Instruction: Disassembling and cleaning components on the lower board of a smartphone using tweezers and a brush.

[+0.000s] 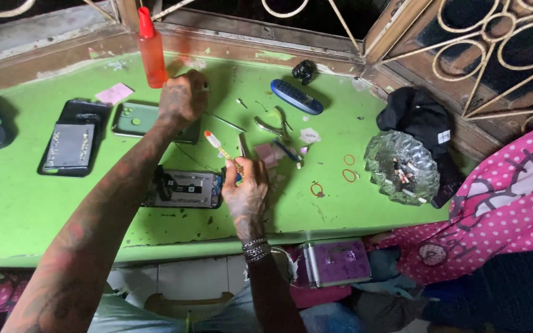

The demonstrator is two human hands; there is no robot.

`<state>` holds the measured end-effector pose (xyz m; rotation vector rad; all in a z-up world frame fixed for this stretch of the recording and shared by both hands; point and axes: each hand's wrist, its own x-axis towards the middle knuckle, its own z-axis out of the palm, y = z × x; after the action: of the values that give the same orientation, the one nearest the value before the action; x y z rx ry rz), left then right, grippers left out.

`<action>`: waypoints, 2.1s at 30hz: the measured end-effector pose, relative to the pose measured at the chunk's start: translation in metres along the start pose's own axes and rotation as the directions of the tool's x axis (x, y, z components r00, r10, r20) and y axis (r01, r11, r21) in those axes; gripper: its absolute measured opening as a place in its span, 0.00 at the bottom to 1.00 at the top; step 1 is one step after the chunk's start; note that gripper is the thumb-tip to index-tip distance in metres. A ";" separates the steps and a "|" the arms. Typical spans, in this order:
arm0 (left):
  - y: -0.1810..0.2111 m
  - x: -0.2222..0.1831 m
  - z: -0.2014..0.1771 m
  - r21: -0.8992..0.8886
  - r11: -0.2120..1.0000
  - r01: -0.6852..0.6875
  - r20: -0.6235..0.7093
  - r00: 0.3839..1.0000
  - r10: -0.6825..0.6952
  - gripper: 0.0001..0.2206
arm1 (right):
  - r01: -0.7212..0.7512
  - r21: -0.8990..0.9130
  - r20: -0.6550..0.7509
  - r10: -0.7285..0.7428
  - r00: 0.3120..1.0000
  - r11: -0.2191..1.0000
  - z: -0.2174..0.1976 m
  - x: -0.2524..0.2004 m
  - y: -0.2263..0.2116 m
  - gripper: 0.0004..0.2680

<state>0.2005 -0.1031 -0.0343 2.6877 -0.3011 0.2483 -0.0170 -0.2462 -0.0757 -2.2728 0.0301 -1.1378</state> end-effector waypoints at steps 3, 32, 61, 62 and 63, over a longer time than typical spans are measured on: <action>-0.003 0.011 0.013 0.015 0.999 0.034 0.028 0.999 -0.034 0.13 | 0.026 -0.024 -0.048 -0.028 0.998 0.999 0.005 -0.002 0.004 0.04; -0.063 -0.210 -0.114 -0.238 0.959 -0.156 -0.126 0.984 0.129 0.11 | 0.178 -0.028 -0.113 -0.180 0.977 0.984 0.006 0.000 0.002 0.05; -0.049 -0.199 -0.090 0.026 0.987 0.160 0.186 0.969 -0.162 0.16 | 0.183 0.047 -0.118 -0.176 0.977 0.982 0.010 -0.007 0.008 0.05; -0.047 -0.197 -0.086 0.058 0.981 0.186 0.162 0.968 -0.193 0.17 | 0.179 0.038 -0.115 -0.174 0.978 0.983 0.011 -0.007 0.009 0.05; -0.045 -0.195 -0.083 0.090 0.973 0.212 0.135 0.965 -0.223 0.18 | 0.176 0.029 -0.114 -0.172 0.978 0.984 0.011 -0.007 0.009 0.05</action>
<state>0.0134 0.0062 -0.0199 2.7895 -0.0373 -0.0020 -0.0110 -0.2464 -0.0902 -2.2099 -0.1493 -1.3430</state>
